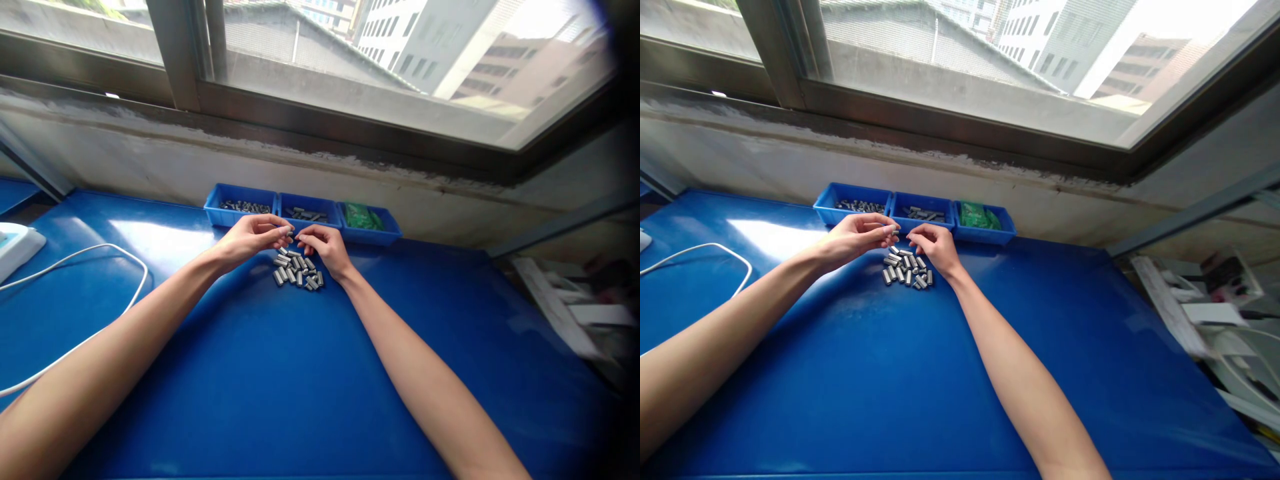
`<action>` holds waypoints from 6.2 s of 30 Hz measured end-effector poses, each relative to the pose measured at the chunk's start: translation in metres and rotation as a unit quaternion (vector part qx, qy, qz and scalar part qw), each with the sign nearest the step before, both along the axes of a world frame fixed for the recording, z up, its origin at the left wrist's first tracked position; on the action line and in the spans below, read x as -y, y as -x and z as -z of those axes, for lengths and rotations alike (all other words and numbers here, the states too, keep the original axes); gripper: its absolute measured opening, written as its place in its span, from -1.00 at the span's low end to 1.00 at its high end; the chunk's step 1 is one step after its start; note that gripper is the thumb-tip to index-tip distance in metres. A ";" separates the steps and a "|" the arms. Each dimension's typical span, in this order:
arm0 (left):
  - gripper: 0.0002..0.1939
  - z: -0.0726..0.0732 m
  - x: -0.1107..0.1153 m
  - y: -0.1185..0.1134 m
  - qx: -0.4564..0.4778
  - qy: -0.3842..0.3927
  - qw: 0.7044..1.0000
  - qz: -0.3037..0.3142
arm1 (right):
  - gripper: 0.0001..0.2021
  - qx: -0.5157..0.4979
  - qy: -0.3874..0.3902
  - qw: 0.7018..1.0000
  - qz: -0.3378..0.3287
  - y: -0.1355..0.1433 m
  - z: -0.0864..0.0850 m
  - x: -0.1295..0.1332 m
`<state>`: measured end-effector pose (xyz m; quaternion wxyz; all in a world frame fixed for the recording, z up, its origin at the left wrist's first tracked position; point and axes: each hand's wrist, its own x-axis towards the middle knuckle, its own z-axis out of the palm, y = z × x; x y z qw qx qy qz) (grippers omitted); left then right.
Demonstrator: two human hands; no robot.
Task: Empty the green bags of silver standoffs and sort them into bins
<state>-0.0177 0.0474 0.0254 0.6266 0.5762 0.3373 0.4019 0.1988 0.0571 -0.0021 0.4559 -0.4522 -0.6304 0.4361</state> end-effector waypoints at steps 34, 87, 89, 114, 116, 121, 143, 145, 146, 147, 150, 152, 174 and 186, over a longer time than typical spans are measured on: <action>-0.64 0.009 -0.008 0.013 -0.367 -0.449 0.813 0.057 | -0.83 -0.008 -0.002 1.000 -0.003 0.001 0.000 0.000; -0.53 0.014 -0.007 -0.002 -0.064 -0.041 0.996 -0.047 | -0.75 -0.098 0.011 0.995 -0.019 -0.002 0.001 0.002; -0.57 0.012 -0.007 0.001 -0.115 -0.085 0.988 -0.054 | -0.75 -0.140 -0.010 0.989 0.041 -0.003 0.002 0.001; -0.73 0.000 -0.006 0.018 -0.346 -0.366 0.857 0.108 | -0.65 -0.102 -0.055 0.982 0.147 0.004 0.003 0.002; -0.73 0.004 -0.008 0.017 -0.356 -0.390 0.843 0.098 | -0.64 -0.101 -0.048 0.984 0.142 0.003 0.002 0.002; -0.67 0.010 -0.008 0.017 -0.411 -0.455 0.787 0.069 | -0.62 -0.096 -0.036 0.987 0.121 0.001 0.003 0.002; -0.61 0.016 -0.007 0.002 0.019 -0.034 0.992 -0.124 | -0.69 -0.115 -0.034 0.992 0.038 0.000 0.002 0.003; -0.63 0.018 -0.008 0.000 0.068 0.004 0.989 -0.128 | -0.72 -0.096 -0.040 0.994 0.017 0.001 0.000 0.005; -0.64 0.019 -0.008 -0.002 0.082 0.017 0.989 -0.126 | -0.73 -0.089 -0.045 0.995 0.007 0.002 -0.001 0.006; -0.64 0.020 -0.007 -0.003 0.089 0.026 0.988 -0.123 | -0.74 -0.084 -0.051 0.995 -0.003 0.003 -0.002 0.007; -0.65 0.021 -0.004 -0.004 0.084 0.036 0.991 -0.098 | -0.63 -0.067 -0.061 0.995 -0.034 0.007 0.000 0.008; -0.64 0.020 0.000 -0.004 0.064 0.023 0.995 -0.077 | -0.62 -0.054 -0.068 0.995 -0.043 0.009 0.004 0.008; -0.68 0.036 0.004 -0.001 -0.393 -0.375 0.826 -0.151 | -0.78 0.144 -0.273 0.913 0.267 -0.004 0.008 0.000; -0.59 0.025 0.008 -0.001 -0.248 -0.271 0.925 -0.102 | -0.74 0.025 -0.149 0.980 0.129 0.000 0.005 0.006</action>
